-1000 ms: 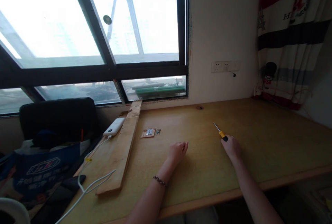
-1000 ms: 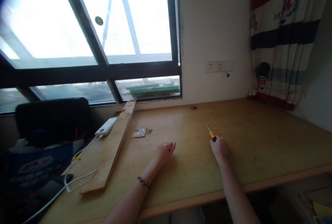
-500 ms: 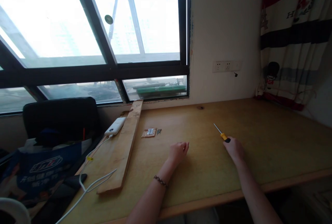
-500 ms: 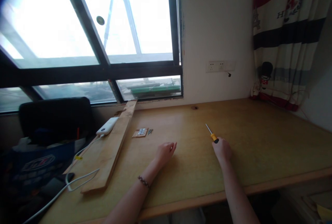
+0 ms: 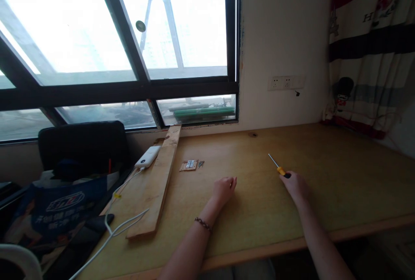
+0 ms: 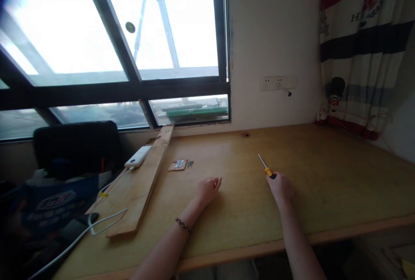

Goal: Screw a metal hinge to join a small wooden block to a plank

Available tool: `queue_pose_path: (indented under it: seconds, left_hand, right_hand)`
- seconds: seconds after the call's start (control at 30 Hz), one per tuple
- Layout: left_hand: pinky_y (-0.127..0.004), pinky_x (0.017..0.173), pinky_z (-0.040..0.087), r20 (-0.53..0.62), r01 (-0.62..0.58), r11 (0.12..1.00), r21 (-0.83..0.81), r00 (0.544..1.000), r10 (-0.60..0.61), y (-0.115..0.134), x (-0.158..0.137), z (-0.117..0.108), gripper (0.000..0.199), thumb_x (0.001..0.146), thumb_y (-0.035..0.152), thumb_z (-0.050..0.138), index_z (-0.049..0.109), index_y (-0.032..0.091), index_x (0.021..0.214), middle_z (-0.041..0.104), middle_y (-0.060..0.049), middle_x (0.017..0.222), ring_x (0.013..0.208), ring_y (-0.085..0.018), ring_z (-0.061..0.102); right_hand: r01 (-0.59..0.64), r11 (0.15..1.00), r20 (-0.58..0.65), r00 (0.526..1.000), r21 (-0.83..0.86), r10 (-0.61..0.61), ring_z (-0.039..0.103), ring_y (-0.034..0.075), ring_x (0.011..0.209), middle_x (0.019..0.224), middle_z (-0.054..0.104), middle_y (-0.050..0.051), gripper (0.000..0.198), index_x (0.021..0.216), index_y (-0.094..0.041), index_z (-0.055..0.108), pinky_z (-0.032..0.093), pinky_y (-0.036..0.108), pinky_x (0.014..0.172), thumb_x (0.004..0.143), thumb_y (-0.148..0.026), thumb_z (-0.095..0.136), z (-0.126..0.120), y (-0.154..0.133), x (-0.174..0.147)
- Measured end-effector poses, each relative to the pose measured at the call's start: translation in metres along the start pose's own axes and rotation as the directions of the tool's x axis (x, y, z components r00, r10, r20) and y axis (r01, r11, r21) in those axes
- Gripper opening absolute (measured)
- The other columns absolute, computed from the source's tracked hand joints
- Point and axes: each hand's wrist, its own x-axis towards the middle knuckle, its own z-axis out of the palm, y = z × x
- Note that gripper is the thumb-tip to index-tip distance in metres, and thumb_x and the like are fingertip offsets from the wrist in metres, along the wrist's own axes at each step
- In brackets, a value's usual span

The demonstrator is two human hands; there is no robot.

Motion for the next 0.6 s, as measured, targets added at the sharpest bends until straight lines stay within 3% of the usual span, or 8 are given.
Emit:
queue_pose_path:
  seconds: [0.07, 0.13, 0.23, 0.3, 0.37, 0.47, 0.53, 0.6]
  left_hand:
    - [-0.025, 0.053, 0.024, 0.010, 0.017, 1.000, -0.002, 1.000, -0.017, 0.001, 0.000, -0.002, 0.051, 0.089, 0.040, 0.025, 0.061, 0.017, 0.063, 0.063, -0.007, 0.063, 0.054, -0.012, 0.052]
    - [-0.025, 0.052, 0.023, 0.003, 0.050, 0.999, 0.001, 0.999, -0.050, 0.003, -0.001, -0.007, 0.051, 0.089, 0.041, 0.025, 0.061, 0.017, 0.063, 0.064, -0.008, 0.064, 0.054, -0.012, 0.052]
    - [-0.025, 0.052, 0.023, -0.062, 0.130, 0.991, -0.006, 0.989, -0.130, -0.001, -0.005, -0.023, 0.050, 0.089, 0.041, 0.025, 0.060, 0.018, 0.061, 0.063, -0.008, 0.062, 0.054, -0.013, 0.052]
    - [-0.025, 0.052, 0.023, -0.128, 0.207, 0.978, -0.018, 0.970, -0.208, -0.012, -0.010, -0.040, 0.049, 0.089, 0.041, 0.026, 0.059, 0.018, 0.061, 0.062, -0.007, 0.060, 0.053, -0.013, 0.051]
    - [-0.025, 0.053, 0.025, -0.191, 0.287, 0.957, -0.034, 0.938, -0.288, -0.031, -0.018, -0.061, 0.046, 0.088, 0.041, 0.028, 0.060, 0.018, 0.064, 0.062, -0.007, 0.062, 0.054, -0.013, 0.052]
    - [-0.025, 0.059, 0.032, -0.279, 0.407, 0.912, -0.056, 0.870, -0.406, -0.077, -0.031, -0.094, 0.038, 0.086, 0.040, 0.032, 0.061, 0.017, 0.078, 0.064, -0.008, 0.074, 0.066, -0.016, 0.056]
    - [-0.027, 0.066, 0.036, -0.309, 0.518, 0.854, -0.049, 0.805, -0.506, -0.114, -0.039, -0.111, 0.036, 0.084, 0.041, 0.034, 0.061, 0.016, 0.087, 0.064, -0.009, 0.083, 0.076, -0.020, 0.057]
    - [-0.030, 0.072, 0.039, -0.346, 0.641, 0.767, -0.018, 0.716, -0.606, -0.152, -0.048, -0.122, 0.038, 0.082, 0.040, 0.036, 0.059, 0.012, 0.095, 0.062, -0.013, 0.095, 0.086, -0.024, 0.056]
  right_hand:
    - [0.019, 1.000, -0.053, 0.998, 0.005, -0.019, 0.060, 0.025, 0.080, 0.090, 0.066, 0.012, 0.043, 0.099, -0.021, 0.064, 0.038, 0.029, 0.058, 0.072, -0.051, 0.049, 0.000, -0.001, -0.001]
    - [0.073, 0.997, -0.203, 0.977, 0.005, -0.070, 0.058, 0.026, 0.085, 0.094, 0.064, 0.014, 0.045, 0.099, -0.015, 0.063, 0.039, 0.032, 0.066, 0.074, -0.049, 0.048, 0.000, -0.002, -0.003]
    - [0.259, 0.965, -0.466, 0.859, 0.039, -0.212, 0.053, 0.026, 0.095, 0.101, 0.062, 0.016, 0.039, 0.099, -0.010, 0.061, 0.035, 0.036, 0.084, 0.078, -0.039, 0.045, -0.002, -0.005, -0.007]
    - [0.403, 0.910, -0.542, 0.788, 0.095, -0.292, 0.051, 0.024, 0.098, 0.102, 0.061, 0.015, 0.033, 0.095, -0.011, 0.061, 0.032, 0.037, 0.090, 0.081, -0.034, 0.042, -0.004, -0.010, -0.014]
    - [0.508, 0.843, -0.538, 0.767, 0.177, -0.349, 0.051, 0.024, 0.098, 0.099, 0.062, 0.014, 0.030, 0.092, -0.013, 0.061, 0.033, 0.037, 0.090, 0.082, -0.032, 0.040, -0.006, -0.021, -0.026]
    - [0.583, 0.721, -0.459, 0.792, 0.375, -0.402, 0.053, 0.023, 0.095, 0.097, 0.063, 0.012, 0.030, 0.090, -0.016, 0.061, 0.037, 0.036, 0.089, 0.082, -0.035, 0.039, -0.003, -0.053, -0.062]
    - [0.566, 0.594, -0.354, 0.823, 0.572, -0.443, 0.056, 0.022, 0.090, 0.093, 0.064, 0.010, 0.028, 0.087, -0.018, 0.062, 0.041, 0.034, 0.084, 0.081, -0.036, 0.042, 0.007, -0.086, -0.097]
    - [0.423, 0.459, -0.150, 0.841, 0.781, -0.520, 0.060, 0.022, 0.083, 0.088, 0.066, 0.008, 0.026, 0.083, -0.018, 0.064, 0.046, 0.033, 0.076, 0.079, -0.037, 0.047, 0.023, -0.126, -0.136]
